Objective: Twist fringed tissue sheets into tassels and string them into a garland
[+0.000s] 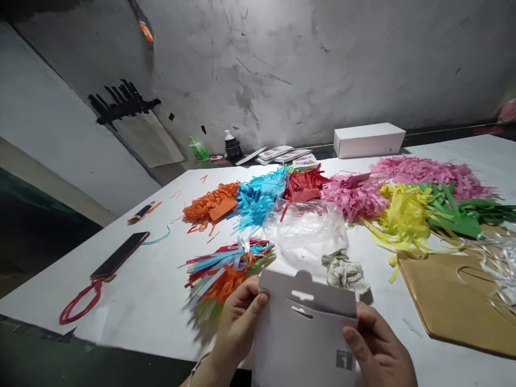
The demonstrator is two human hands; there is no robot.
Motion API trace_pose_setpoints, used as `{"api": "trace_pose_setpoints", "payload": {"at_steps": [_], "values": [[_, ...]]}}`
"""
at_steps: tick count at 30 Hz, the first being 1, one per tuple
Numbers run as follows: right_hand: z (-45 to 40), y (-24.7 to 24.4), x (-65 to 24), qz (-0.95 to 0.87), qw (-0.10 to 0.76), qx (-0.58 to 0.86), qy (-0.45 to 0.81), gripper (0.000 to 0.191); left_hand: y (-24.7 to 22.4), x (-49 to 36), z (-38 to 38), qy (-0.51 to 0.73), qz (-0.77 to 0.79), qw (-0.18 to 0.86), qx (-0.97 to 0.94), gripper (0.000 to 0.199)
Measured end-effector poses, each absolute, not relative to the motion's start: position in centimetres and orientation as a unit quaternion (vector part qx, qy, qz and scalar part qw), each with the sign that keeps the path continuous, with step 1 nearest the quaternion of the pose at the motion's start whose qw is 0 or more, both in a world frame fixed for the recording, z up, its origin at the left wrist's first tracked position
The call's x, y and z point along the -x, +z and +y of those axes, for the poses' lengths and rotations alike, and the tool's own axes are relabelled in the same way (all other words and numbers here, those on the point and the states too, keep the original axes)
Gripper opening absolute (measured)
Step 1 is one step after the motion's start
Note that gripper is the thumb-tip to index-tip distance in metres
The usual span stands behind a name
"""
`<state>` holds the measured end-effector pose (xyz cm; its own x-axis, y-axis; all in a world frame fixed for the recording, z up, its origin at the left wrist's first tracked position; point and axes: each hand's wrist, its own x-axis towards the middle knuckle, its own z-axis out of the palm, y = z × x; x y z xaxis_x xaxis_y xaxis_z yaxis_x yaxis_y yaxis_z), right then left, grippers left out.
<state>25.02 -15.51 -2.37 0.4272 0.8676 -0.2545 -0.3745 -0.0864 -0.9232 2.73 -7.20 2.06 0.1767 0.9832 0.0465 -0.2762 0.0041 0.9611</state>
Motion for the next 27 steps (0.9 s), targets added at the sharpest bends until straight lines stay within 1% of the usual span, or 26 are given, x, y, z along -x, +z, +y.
{"api": "trace_pose_setpoints", "payload": {"at_steps": [2,3,5,7,9,11,12,15,19,21,23,27], "values": [[-15.5,-2.2,-24.5,-0.229,0.639,0.56,0.474,0.04,1.9,-2.5,-7.5,0.545,0.384,0.499,-0.553,0.027],[-15.4,-2.1,-24.3,-0.231,0.649,0.56,0.461,0.036,1.8,-2.4,-7.7,0.552,0.387,0.459,-0.58,0.025],[-15.0,-2.3,-24.1,-0.233,0.678,0.536,0.445,0.029,1.8,-2.3,-7.7,0.556,0.392,0.429,-0.593,0.025],[-14.5,-2.3,-24.2,-0.251,0.69,0.491,0.469,0.026,1.8,-2.3,-7.3,0.549,0.392,0.484,-0.557,0.03],[-14.1,-2.1,-24.6,-0.29,0.684,0.45,0.495,0.025,1.8,-2.4,-6.9,0.53,0.381,0.579,-0.489,0.036],[-13.9,-1.7,-24.9,-0.329,0.675,0.44,0.492,0.026,1.8,-2.3,-6.4,0.51,0.364,0.647,-0.434,0.04],[-13.9,-1.5,-24.9,-0.341,0.676,0.444,0.479,0.027,1.8,-2.3,-6.3,0.502,0.359,0.662,-0.424,0.041],[-14.3,-0.7,-24.4,-0.342,0.684,0.481,0.429,0.028,1.9,-1.9,-6.1,0.49,0.347,0.645,-0.472,0.037],[-14.9,0.2,-23.5,-0.36,0.676,0.532,0.361,0.027,2.2,-1.1,-6.2,0.483,0.33,0.549,-0.596,0.025],[-15.0,0.4,-23.3,-0.378,0.665,0.541,0.348,0.025,2.0,-0.8,-6.2,0.484,0.331,0.522,-0.619,0.022],[-15.0,0.6,-23.5,-0.385,0.655,0.533,0.372,0.027,1.6,-0.7,-6.1,0.488,0.334,0.533,-0.605,0.022],[-14.9,0.6,-25.0,-0.41,0.618,0.474,0.476,0.036,1.2,-0.9,-5.6,0.47,0.328,0.596,-0.562,0.024]]}}
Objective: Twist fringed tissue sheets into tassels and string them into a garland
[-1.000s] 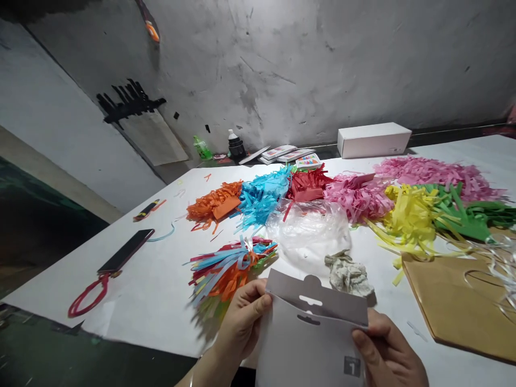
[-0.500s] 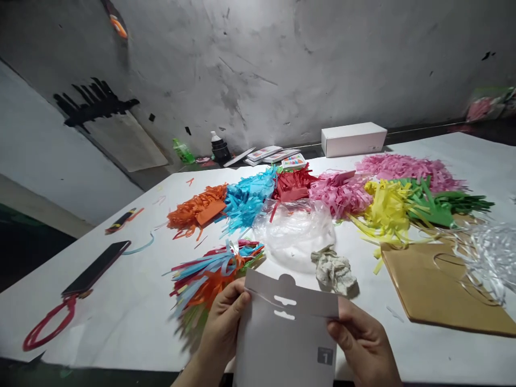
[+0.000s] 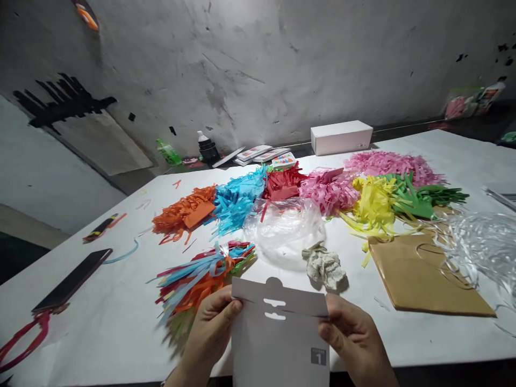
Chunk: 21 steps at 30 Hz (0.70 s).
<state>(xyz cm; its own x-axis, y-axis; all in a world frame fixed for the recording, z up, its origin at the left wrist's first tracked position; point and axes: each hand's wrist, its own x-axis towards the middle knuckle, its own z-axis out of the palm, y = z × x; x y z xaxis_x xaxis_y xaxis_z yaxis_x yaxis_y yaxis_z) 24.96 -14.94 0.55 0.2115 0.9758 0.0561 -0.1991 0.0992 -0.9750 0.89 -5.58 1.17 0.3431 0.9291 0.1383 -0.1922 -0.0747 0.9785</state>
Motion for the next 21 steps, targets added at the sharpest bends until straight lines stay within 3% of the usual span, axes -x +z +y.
{"api": "trace_pose_setpoints", "payload": {"at_steps": [7,12,17,21], "values": [[-15.5,-0.8,-27.4,-0.45,0.553,0.489,0.502,0.024,3.4,-0.5,-4.6,0.384,0.257,0.539,-0.704,0.017],[-15.0,-0.2,-27.4,-0.521,0.587,0.505,0.359,0.018,4.8,0.0,-4.0,0.381,0.163,0.478,-0.775,0.023],[-14.3,2.2,-28.2,-0.703,0.503,0.417,0.283,0.027,5.7,0.0,-3.9,0.346,0.198,0.491,-0.775,0.034],[-14.5,3.7,-28.5,-0.764,0.409,0.46,0.193,0.027,5.8,-0.8,-4.8,0.348,0.225,0.449,-0.792,0.01]]}}
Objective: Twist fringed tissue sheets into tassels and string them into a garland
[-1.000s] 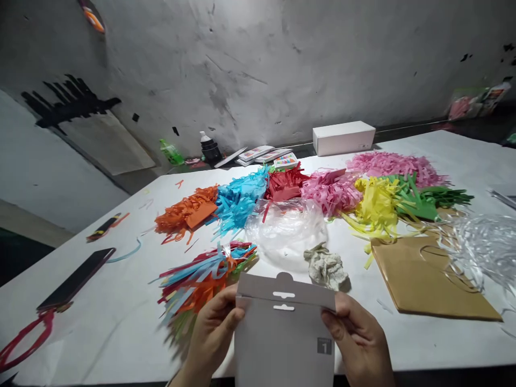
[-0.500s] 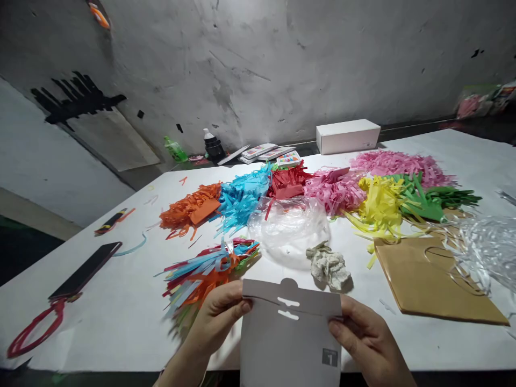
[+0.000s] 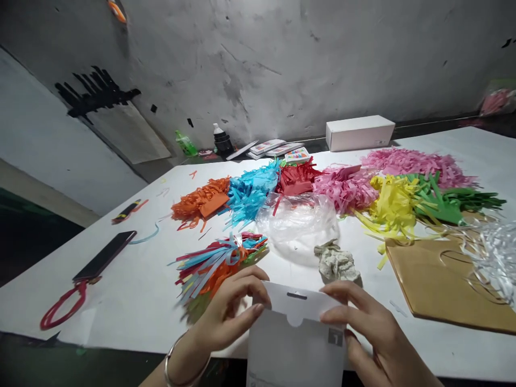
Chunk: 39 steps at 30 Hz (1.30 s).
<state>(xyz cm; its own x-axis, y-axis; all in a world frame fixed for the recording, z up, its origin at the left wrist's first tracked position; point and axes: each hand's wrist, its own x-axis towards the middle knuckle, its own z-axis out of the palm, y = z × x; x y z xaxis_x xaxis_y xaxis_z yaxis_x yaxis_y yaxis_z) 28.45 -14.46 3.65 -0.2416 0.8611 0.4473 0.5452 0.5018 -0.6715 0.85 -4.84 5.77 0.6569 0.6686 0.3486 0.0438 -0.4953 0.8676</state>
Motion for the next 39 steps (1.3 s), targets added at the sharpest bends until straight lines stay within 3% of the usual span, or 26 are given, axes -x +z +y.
{"api": "trace_pose_setpoints", "payload": {"at_steps": [2,6,11,15,27,39], "values": [[-14.0,4.3,-27.9,-0.781,0.37,0.479,0.155,0.022,5.7,-1.5,-5.3,0.35,0.235,0.425,-0.801,0.012],[-12.1,5.3,-26.1,-0.827,0.303,0.465,0.091,0.035,5.4,-2.4,-5.6,0.355,0.212,0.413,-0.812,0.026],[-10.5,5.5,-25.0,-0.867,0.214,0.448,0.053,0.019,4.8,-2.6,-5.6,0.37,0.229,0.434,-0.789,0.028],[-10.0,5.2,-25.2,-0.874,0.214,0.434,0.037,0.022,4.3,-2.6,-5.4,0.36,0.244,0.47,-0.768,0.026],[-8.7,5.6,-25.5,-0.858,0.143,0.468,0.154,0.027,3.4,-2.8,-4.7,0.355,0.265,0.501,-0.743,0.021],[-7.7,6.0,-25.8,-0.85,0.155,0.465,0.193,0.032,3.3,-3.1,-4.0,0.388,0.254,0.523,-0.715,0.025]]}}
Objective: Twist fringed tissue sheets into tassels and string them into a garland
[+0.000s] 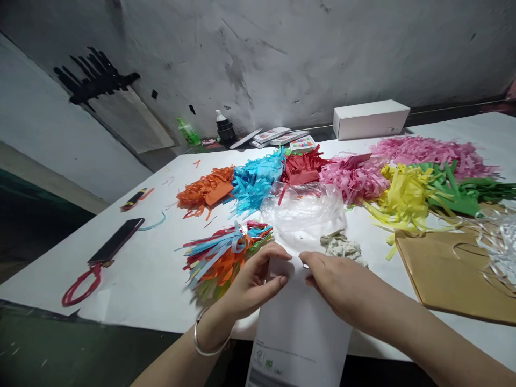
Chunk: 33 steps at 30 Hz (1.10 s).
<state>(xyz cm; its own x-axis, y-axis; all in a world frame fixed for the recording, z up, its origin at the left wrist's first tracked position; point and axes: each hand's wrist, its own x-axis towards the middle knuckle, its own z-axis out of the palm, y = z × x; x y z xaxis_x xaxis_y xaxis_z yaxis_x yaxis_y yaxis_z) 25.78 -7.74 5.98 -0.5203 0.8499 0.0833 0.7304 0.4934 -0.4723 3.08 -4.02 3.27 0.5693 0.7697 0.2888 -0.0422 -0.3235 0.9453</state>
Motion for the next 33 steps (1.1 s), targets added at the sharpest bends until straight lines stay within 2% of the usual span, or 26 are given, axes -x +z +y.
{"api": "trace_pose_setpoints", "payload": {"at_steps": [7,13,19,23,27,29,31,33], "values": [[-7.2,6.4,-26.3,-0.835,0.145,0.461,0.263,0.028,2.8,-3.2,-3.8,0.391,0.252,0.538,-0.703,0.029],[-7.3,7.1,-25.9,-0.83,0.154,0.477,0.244,0.023,2.7,-3.2,-3.6,0.391,0.258,0.514,-0.718,0.027],[-7.1,7.2,-25.7,-0.829,0.089,0.502,0.23,0.012,2.6,-3.3,-4.0,0.375,0.274,0.549,-0.695,0.031],[-6.9,7.9,-25.7,-0.818,0.097,0.494,0.279,0.02,2.8,-3.5,-4.4,0.367,0.274,0.58,-0.674,0.036],[-6.8,8.5,-26.4,-0.793,0.098,0.45,0.398,0.014,3.5,-3.4,-5.0,0.318,0.295,0.652,-0.622,0.022],[-6.9,8.6,-26.7,-0.781,0.089,0.437,0.437,0.027,3.8,-3.4,-5.4,0.313,0.3,0.683,-0.588,0.024],[-7.1,8.4,-26.7,-0.783,0.08,0.457,0.415,0.038,4.2,-3.4,-5.7,0.32,0.305,0.691,-0.571,0.031],[-7.6,8.2,-26.4,-0.79,0.078,0.486,0.366,0.041,4.5,-3.6,-5.9,0.315,0.318,0.668,-0.595,0.035]]}}
